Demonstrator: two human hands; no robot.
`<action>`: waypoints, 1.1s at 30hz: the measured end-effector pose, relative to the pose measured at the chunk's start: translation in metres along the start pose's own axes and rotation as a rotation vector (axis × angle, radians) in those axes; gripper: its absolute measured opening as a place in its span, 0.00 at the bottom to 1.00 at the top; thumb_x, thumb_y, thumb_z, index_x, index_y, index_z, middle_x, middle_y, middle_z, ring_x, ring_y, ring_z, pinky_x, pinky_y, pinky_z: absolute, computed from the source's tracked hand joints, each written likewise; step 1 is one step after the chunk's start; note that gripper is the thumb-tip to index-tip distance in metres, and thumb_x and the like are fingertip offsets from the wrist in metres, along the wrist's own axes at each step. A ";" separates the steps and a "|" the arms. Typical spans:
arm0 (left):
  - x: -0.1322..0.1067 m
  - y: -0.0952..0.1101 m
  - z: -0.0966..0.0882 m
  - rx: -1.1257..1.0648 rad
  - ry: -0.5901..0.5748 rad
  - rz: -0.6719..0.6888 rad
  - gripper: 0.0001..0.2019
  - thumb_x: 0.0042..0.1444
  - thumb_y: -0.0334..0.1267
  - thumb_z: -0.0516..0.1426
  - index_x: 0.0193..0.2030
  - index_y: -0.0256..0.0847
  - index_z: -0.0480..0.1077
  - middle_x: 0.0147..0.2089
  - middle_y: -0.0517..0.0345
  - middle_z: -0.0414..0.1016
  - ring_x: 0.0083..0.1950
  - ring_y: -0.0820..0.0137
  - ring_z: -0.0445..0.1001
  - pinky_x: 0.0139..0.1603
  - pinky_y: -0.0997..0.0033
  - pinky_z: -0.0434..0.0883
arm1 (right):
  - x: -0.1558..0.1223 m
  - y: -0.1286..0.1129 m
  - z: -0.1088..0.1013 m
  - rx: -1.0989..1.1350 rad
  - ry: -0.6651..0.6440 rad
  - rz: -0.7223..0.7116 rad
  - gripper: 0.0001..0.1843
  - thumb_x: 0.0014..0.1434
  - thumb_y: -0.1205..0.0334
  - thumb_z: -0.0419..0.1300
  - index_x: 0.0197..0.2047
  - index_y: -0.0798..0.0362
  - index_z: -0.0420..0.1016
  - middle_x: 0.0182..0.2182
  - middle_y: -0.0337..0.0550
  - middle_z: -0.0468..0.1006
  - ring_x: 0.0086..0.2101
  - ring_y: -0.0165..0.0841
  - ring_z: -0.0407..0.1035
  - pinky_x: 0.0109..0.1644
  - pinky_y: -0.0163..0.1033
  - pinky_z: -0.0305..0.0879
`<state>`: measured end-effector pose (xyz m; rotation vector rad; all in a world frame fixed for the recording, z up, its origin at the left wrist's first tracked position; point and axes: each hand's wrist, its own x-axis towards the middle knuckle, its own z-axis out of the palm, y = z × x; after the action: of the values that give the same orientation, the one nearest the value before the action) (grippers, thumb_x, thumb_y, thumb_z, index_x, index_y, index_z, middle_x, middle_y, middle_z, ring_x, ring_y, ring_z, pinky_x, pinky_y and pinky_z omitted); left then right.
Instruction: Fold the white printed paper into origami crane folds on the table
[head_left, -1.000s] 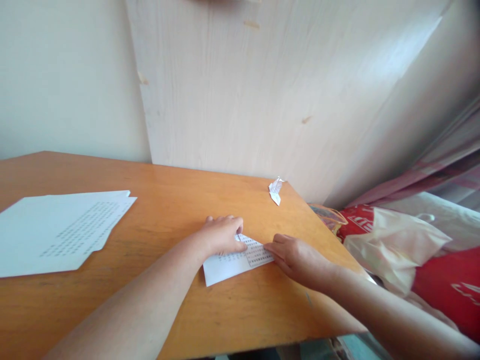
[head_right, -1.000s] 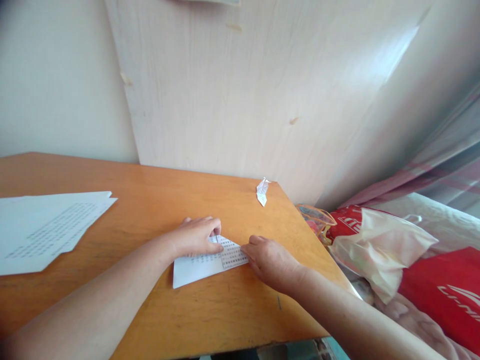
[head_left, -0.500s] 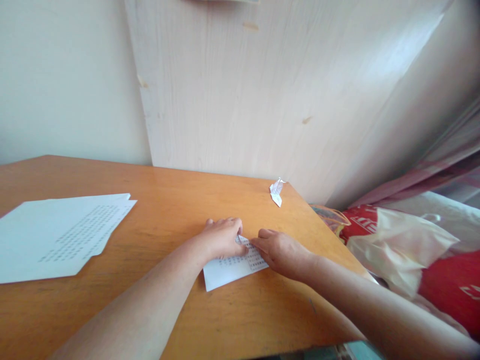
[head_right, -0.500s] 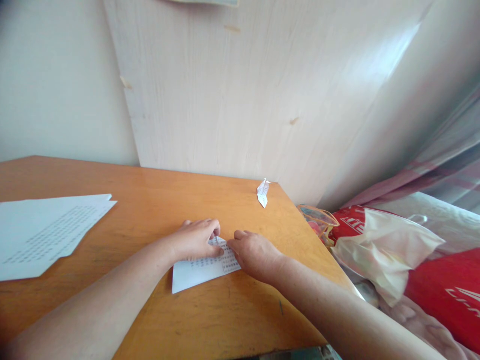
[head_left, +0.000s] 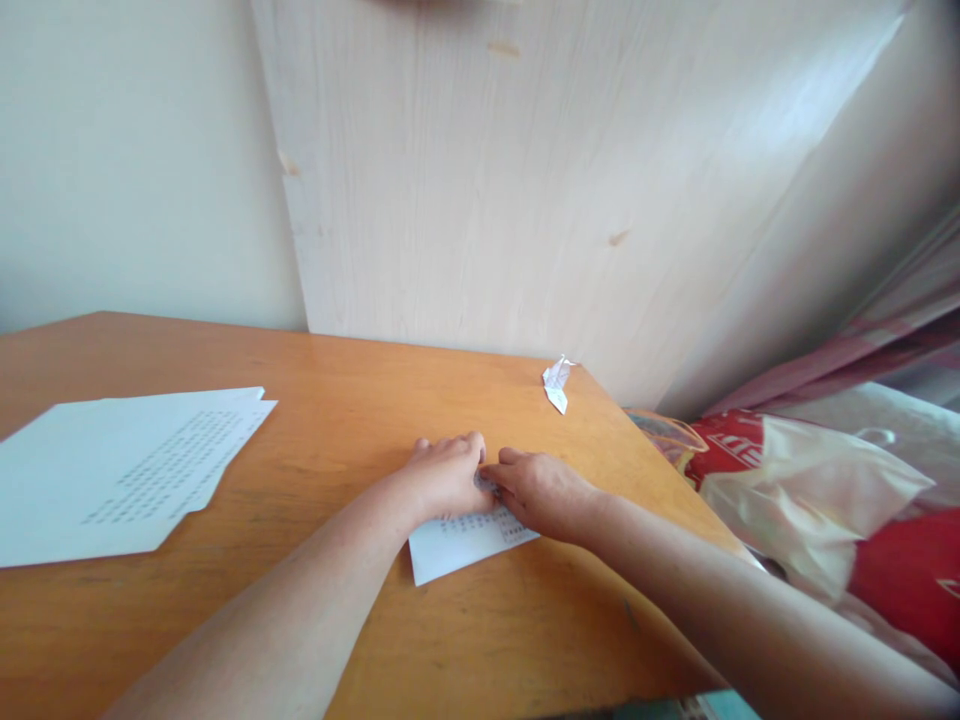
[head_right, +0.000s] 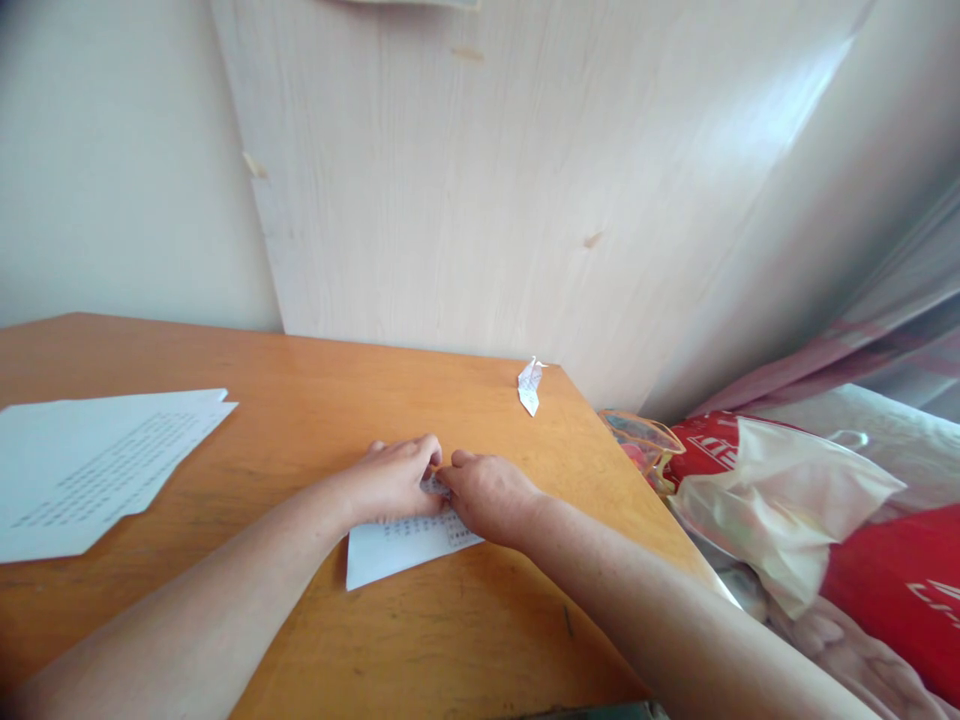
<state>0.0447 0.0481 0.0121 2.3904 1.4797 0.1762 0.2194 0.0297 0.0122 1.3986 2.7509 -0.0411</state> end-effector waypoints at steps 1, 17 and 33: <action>0.000 0.000 0.000 -0.001 0.002 0.002 0.19 0.50 0.56 0.57 0.42 0.46 0.65 0.49 0.48 0.77 0.50 0.51 0.75 0.48 0.52 0.65 | 0.001 0.000 0.000 0.003 0.005 0.000 0.16 0.67 0.65 0.51 0.53 0.50 0.75 0.40 0.46 0.76 0.34 0.34 0.72 0.35 0.36 0.58; 0.002 -0.004 -0.001 -0.020 -0.028 0.054 0.17 0.49 0.54 0.59 0.41 0.47 0.69 0.49 0.53 0.76 0.51 0.53 0.73 0.50 0.52 0.62 | -0.054 0.019 -0.002 0.068 0.013 0.001 0.12 0.67 0.66 0.52 0.45 0.52 0.77 0.37 0.45 0.73 0.33 0.32 0.68 0.37 0.36 0.59; 0.002 -0.005 0.001 -0.025 0.016 0.050 0.18 0.48 0.55 0.60 0.41 0.47 0.70 0.47 0.53 0.77 0.49 0.53 0.74 0.49 0.55 0.63 | -0.111 0.025 0.008 0.109 0.203 0.144 0.13 0.68 0.66 0.51 0.37 0.53 0.77 0.36 0.45 0.73 0.35 0.33 0.69 0.39 0.38 0.62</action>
<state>0.0412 0.0520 0.0093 2.4123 1.4174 0.2250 0.3056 -0.0456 0.0111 1.7156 2.8358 -0.0450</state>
